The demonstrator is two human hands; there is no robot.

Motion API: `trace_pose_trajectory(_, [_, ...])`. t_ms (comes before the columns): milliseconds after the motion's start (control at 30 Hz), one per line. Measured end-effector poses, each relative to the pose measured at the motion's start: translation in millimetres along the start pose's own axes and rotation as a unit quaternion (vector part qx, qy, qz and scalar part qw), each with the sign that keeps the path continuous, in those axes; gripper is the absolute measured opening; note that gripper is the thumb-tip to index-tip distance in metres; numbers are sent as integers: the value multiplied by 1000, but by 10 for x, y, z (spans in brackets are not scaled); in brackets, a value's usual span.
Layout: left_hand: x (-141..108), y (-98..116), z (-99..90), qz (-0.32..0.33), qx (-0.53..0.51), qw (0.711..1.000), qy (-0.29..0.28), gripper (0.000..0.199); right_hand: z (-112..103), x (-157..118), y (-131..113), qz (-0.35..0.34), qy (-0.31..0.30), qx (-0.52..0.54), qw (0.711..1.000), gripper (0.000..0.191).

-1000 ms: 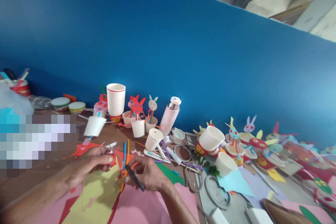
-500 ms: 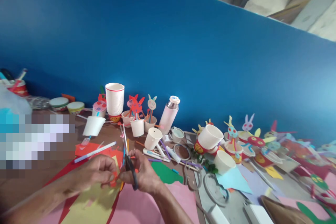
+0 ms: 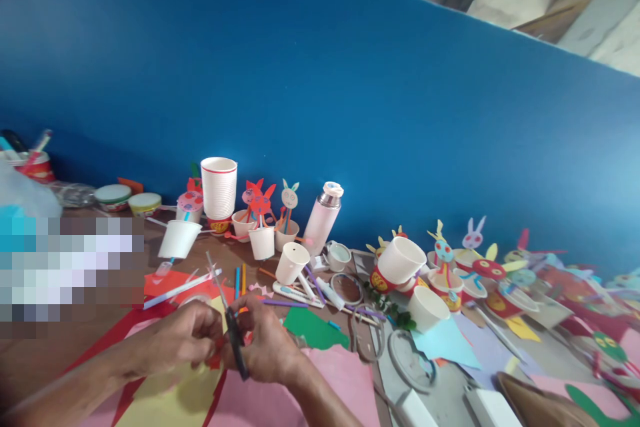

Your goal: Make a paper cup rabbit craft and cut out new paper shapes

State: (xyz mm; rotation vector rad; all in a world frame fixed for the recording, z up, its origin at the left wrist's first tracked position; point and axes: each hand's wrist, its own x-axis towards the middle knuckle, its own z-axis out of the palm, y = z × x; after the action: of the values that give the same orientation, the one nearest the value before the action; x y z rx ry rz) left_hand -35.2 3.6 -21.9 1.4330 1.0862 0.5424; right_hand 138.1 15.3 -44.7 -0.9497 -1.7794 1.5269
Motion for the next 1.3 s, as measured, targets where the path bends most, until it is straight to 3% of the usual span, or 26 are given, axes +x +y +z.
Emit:
trace_pose_trajectory(300, [43, -82, 0, 8, -16, 999, 27, 9, 52, 3, 15, -20, 64, -28, 997, 42])
trace_pose_trajectory(433, [70, -86, -21, 14, -61, 997, 40, 7, 49, 20, -11, -29, 104, 5, 994, 40])
trace_pose_trajectory(767, [184, -181, 121, 30, -184, 975, 123, 28, 63, 64, -42, -41, 197, 127, 971, 36])
trace_pose_trajectory(1200, [151, -179, 190, 52, -189, 969, 150, 20, 113, 66, -31, -37, 195, 118, 973, 35])
trace_pose_trajectory(1300, [137, -129, 175, 52, -176, 969, 168, 18, 119, 85, 4, -47, 164, 151, 974, 36])
